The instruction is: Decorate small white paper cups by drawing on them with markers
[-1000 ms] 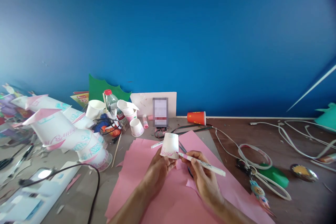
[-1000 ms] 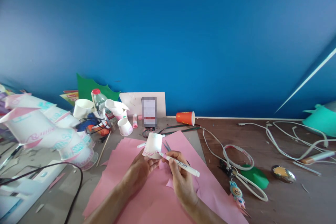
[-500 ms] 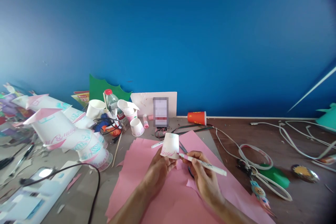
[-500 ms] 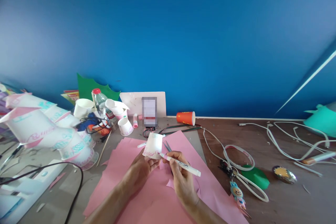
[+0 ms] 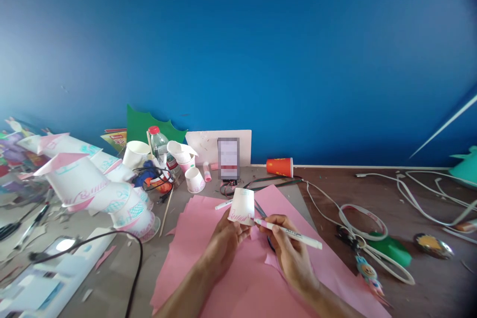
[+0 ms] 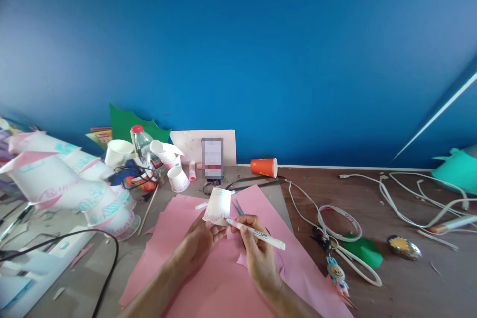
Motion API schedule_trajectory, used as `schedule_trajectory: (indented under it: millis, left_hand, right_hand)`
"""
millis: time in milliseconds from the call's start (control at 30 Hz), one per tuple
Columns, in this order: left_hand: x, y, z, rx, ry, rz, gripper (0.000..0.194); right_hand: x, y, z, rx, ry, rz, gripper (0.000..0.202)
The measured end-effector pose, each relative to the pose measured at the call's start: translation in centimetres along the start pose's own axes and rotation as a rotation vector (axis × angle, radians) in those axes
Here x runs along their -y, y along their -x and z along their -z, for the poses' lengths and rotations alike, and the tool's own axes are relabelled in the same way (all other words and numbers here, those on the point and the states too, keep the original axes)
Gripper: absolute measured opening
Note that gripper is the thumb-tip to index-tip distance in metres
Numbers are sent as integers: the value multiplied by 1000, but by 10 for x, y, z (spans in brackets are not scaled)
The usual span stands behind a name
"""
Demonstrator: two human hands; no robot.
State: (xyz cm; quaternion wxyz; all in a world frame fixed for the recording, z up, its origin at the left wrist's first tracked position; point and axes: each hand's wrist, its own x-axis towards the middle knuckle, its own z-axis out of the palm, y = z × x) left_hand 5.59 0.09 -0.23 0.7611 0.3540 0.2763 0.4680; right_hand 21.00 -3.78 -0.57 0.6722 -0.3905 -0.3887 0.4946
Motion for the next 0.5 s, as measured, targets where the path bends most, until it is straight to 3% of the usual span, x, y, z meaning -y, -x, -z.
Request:
schedule_trajectory:
  millis: [500]
  left_hand:
    - [-4,2,-6,26,-27,-20,26]
  right_hand:
    - [-1,2,1,29,-19,11,21]
